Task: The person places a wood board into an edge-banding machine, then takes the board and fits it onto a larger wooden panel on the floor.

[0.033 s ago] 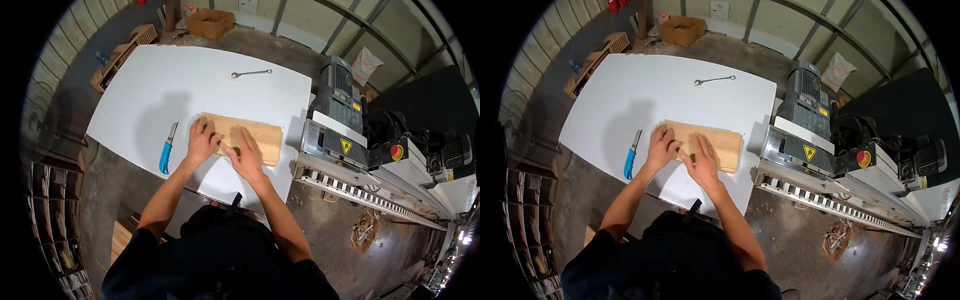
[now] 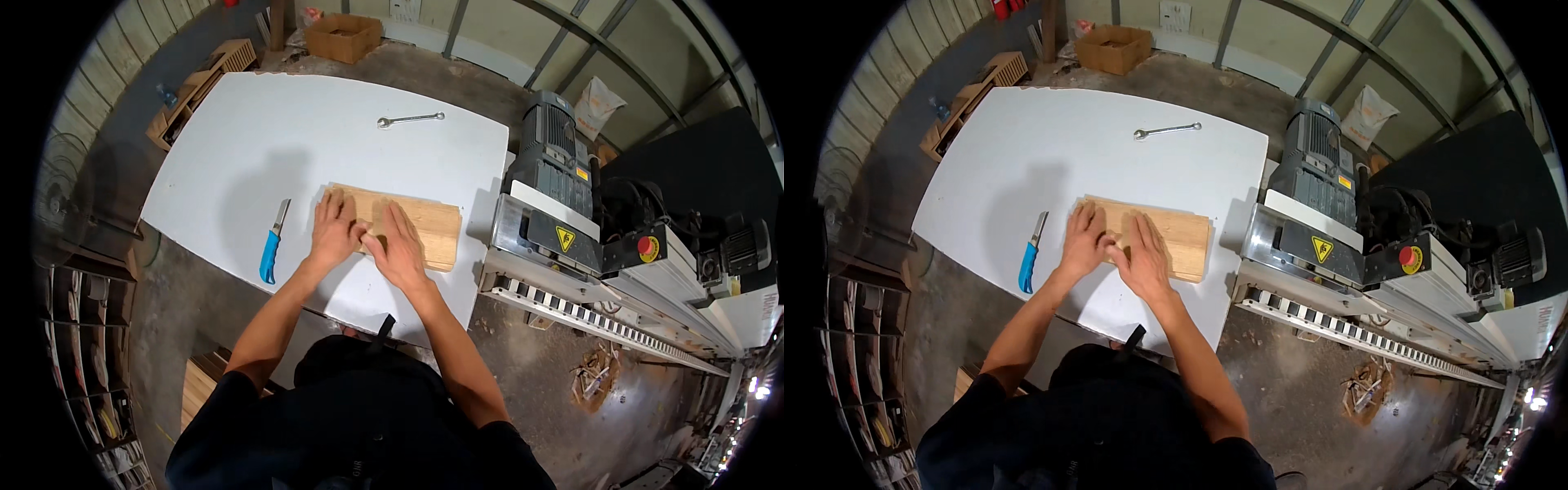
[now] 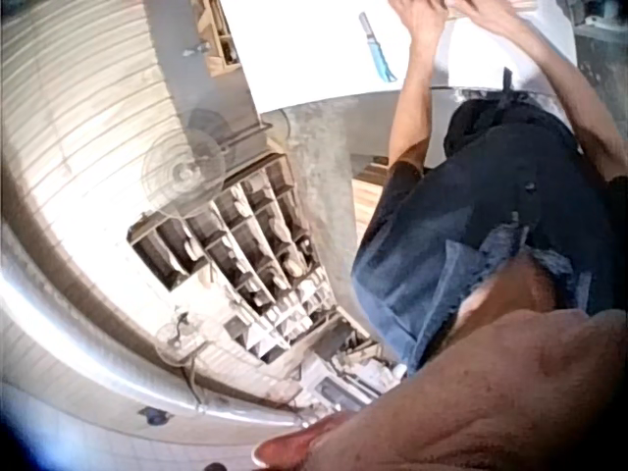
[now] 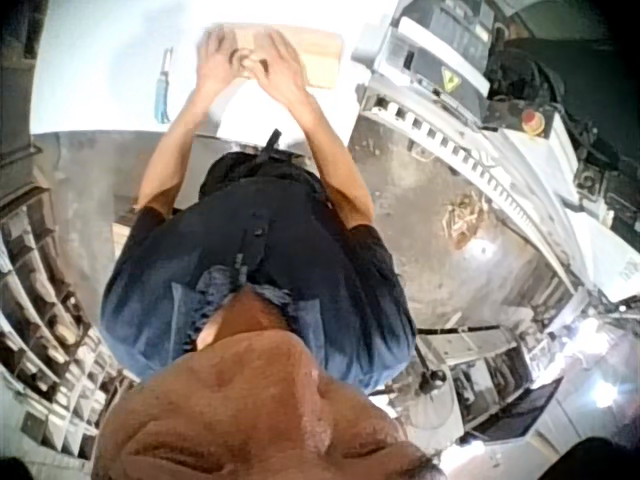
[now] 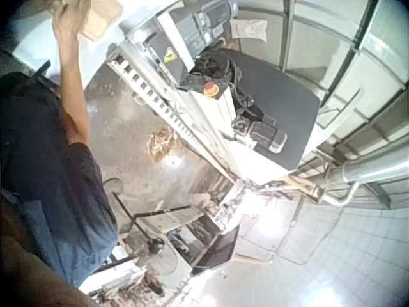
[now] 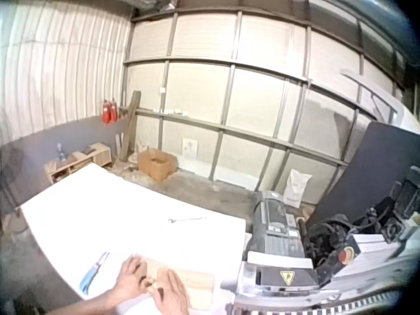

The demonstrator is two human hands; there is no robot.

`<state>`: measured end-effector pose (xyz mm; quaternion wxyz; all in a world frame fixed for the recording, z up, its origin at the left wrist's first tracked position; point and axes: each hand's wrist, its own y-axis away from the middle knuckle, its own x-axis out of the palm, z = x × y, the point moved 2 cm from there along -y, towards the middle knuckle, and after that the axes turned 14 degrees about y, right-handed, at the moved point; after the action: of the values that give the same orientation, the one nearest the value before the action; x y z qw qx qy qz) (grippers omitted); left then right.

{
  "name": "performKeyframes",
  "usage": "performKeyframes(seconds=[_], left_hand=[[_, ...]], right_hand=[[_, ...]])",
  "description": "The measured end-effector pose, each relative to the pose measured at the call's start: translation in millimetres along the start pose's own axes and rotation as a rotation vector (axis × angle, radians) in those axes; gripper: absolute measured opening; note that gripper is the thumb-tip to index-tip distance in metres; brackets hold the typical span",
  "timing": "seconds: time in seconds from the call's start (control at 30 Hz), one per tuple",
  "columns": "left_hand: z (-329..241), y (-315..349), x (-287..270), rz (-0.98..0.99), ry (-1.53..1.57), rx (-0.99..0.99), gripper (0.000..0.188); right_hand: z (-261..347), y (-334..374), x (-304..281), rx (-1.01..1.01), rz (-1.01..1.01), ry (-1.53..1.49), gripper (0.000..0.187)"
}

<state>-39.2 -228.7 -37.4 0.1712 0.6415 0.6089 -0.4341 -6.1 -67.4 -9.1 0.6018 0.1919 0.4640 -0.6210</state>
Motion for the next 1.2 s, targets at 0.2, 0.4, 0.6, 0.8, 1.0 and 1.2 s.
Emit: performKeyframes(seconds=[0.2,0.4,0.6,0.8,1.0,1.2], left_hand=[[-14.7,2.3,6.0,0.073,-0.092,-0.033,0.069],[-11.8,0.4,0.5,0.041,-0.024,0.013,0.068],[8.3,10.7,-30.0,-0.024,0.287,-0.322,0.067],[28.5,19.1,-13.1,-0.128,0.379,-0.323,0.068],[19.0,12.3,-3.8,-0.142,0.235,-0.252,0.065],[-12.0,0.4,-7.3,-0.073,0.013,-0.040,0.069]], right_hand=[[-54.9,6.8,10.4,0.041,0.012,0.487,0.076],[-91.3,17.6,-18.0,0.179,-0.080,0.434,0.075],[-96.5,46.6,-28.5,0.518,-0.049,-0.084,0.067],[-106.4,53.1,-21.8,0.618,-0.050,-0.392,0.053],[-143.2,71.9,-20.2,0.812,-0.189,-0.748,0.052],[-65.9,36.8,-35.4,0.208,-0.220,0.283,0.057]])
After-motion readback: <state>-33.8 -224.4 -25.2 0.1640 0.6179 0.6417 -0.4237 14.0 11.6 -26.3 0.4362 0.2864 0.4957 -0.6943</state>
